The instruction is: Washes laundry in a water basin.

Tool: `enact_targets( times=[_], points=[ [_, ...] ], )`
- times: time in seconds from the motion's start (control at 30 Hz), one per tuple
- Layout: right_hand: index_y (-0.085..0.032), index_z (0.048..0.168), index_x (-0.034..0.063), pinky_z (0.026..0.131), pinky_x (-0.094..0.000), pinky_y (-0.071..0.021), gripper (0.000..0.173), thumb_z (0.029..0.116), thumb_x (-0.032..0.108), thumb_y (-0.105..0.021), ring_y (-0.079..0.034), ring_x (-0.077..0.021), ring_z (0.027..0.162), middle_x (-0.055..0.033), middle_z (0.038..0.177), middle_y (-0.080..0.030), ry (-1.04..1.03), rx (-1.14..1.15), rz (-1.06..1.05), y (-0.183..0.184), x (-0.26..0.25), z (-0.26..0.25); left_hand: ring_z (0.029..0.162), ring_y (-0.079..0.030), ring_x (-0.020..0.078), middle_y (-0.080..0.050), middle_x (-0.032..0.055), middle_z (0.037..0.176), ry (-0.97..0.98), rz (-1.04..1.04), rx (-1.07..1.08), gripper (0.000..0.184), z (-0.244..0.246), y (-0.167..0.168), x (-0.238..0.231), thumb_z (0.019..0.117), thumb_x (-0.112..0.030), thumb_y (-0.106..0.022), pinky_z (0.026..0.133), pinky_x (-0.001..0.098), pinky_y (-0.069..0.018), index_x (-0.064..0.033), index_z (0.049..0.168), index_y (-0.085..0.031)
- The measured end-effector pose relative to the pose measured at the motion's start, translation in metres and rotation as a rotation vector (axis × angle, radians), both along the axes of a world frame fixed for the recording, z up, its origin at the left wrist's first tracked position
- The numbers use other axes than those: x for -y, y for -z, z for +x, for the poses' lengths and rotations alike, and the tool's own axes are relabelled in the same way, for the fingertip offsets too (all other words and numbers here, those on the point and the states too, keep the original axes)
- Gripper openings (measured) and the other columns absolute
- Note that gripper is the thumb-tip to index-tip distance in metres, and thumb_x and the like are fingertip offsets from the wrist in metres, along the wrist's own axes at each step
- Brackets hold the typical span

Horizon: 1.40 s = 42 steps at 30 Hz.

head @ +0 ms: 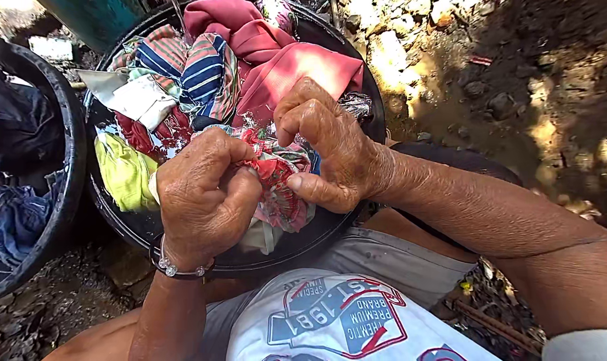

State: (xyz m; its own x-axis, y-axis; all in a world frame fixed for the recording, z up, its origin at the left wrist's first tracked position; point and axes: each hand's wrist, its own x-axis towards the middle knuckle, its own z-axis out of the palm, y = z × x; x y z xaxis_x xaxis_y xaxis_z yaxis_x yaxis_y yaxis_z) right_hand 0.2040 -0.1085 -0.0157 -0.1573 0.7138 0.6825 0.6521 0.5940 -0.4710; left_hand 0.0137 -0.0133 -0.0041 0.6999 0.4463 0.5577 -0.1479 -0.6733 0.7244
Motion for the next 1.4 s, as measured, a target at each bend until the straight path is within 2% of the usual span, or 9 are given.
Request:
enact_targets(
  times=[0.17, 0.37, 0.53, 0.7, 0.87, 1.03, 1.13, 1.23, 1.4],
  points=[
    [-0.061, 0.104, -0.0072, 0.084, -0.0284, -0.0478, 0.031, 0.0951, 0.019, -0.046, -0.058, -0.0235, 0.098, -0.0170, 0.096, -0.059, -0.022, -0.007, -0.025, 0.009, -0.001, -0.013, 0.074, -0.058, -0.0024, -0.063, 0.0015, 0.082, 0.009, -0.030, 0.026, 0.011, 0.006, 0.000, 0.006, 0.0880, -0.001, -0.055, 0.066, 0.0107, -0.0486, 0.0032, 0.089, -0.065],
    [-0.062, 0.090, -0.0090, 0.081, -0.0214, -0.0468, 0.020, 0.0975, 0.003, -0.047, -0.058, -0.0135, 0.091, -0.0145, 0.088, -0.060, -0.187, -0.270, -0.100, 0.006, -0.003, -0.008, 0.078, -0.061, -0.0013, -0.065, -0.0004, 0.087, 0.048, -0.094, 0.021, 0.007, 0.003, 0.000, 0.004, 0.0903, -0.002, -0.061, 0.070, 0.0130, -0.0526, 0.0014, 0.093, -0.066],
    [-0.066, 0.081, -0.0018, 0.074, -0.0151, -0.0477, 0.022, 0.0887, -0.005, -0.045, -0.059, 0.0030, 0.084, 0.0019, 0.084, -0.064, -0.323, -0.692, -0.341, 0.002, -0.003, -0.006, 0.079, -0.063, -0.0011, -0.066, -0.0014, 0.090, 0.108, -0.175, 0.018, 0.008, -0.001, 0.001, 0.003, 0.0928, -0.003, -0.061, 0.071, 0.0143, -0.0546, 0.0019, 0.095, -0.067],
    [-0.072, 0.081, 0.0092, 0.068, -0.0157, -0.0516, 0.034, 0.0885, -0.002, -0.041, -0.063, 0.0065, 0.077, 0.0112, 0.081, -0.070, -0.323, -0.889, -0.460, 0.003, -0.003, -0.004, 0.078, -0.064, -0.0015, -0.067, -0.0051, 0.089, 0.151, -0.257, 0.015, 0.007, -0.001, 0.003, 0.004, 0.0930, -0.002, -0.061, 0.070, 0.0147, -0.0558, -0.0015, 0.096, -0.067],
    [-0.065, 0.078, 0.0020, 0.068, -0.0149, -0.0463, 0.029, 0.0917, 0.001, -0.040, -0.058, 0.0053, 0.076, 0.0052, 0.077, -0.063, -0.249, -0.703, -0.387, 0.003, -0.005, -0.004, 0.072, -0.062, -0.0027, -0.066, -0.0054, 0.084, 0.107, -0.249, -0.020, 0.007, -0.001, 0.003, 0.006, 0.0917, 0.000, -0.060, 0.066, 0.0131, -0.0543, -0.0007, 0.095, -0.066],
    [-0.055, 0.091, -0.0019, 0.073, -0.0224, -0.0441, 0.038, 0.0951, 0.035, -0.049, -0.054, -0.0124, 0.088, -0.0095, 0.090, -0.053, 0.018, -0.127, -0.208, 0.001, -0.002, -0.007, 0.062, -0.057, -0.0039, -0.062, -0.0066, 0.076, 0.001, -0.236, -0.073, 0.006, 0.002, 0.001, 0.008, 0.0919, -0.002, -0.060, 0.057, 0.0112, -0.0503, -0.0036, 0.090, -0.064],
    [-0.057, 0.091, -0.0033, 0.072, -0.0267, -0.0467, 0.030, 0.0951, 0.025, -0.049, -0.057, -0.0205, 0.088, -0.0140, 0.090, -0.055, 0.054, 0.016, -0.071, 0.004, -0.001, -0.010, 0.061, -0.056, -0.0039, -0.061, -0.0057, 0.074, -0.014, -0.208, -0.090, 0.006, 0.003, 0.001, 0.007, 0.0915, -0.003, -0.060, 0.055, 0.0108, -0.0488, -0.0027, 0.088, -0.065],
    [-0.061, 0.089, -0.0054, 0.074, -0.0255, -0.0477, 0.021, 0.0972, 0.006, -0.046, -0.059, -0.0198, 0.088, -0.0157, 0.089, -0.059, -0.003, -0.017, -0.077, 0.001, -0.001, -0.005, 0.067, -0.059, -0.0033, -0.064, -0.0030, 0.080, 0.023, -0.185, -0.097, 0.006, 0.001, 0.000, 0.005, 0.0914, -0.002, -0.061, 0.061, 0.0111, -0.0516, 0.0002, 0.091, -0.067],
    [-0.060, 0.080, -0.0056, 0.078, -0.0212, -0.0457, 0.022, 0.0949, -0.002, -0.044, -0.058, -0.0125, 0.088, -0.0125, 0.083, -0.059, -0.116, -0.249, -0.195, 0.000, -0.005, 0.001, 0.079, -0.064, 0.0003, -0.067, 0.0017, 0.089, 0.112, -0.182, -0.068, 0.010, 0.000, 0.002, 0.001, 0.0913, -0.001, -0.063, 0.072, 0.0138, -0.0549, 0.0046, 0.097, -0.069]
  ],
)
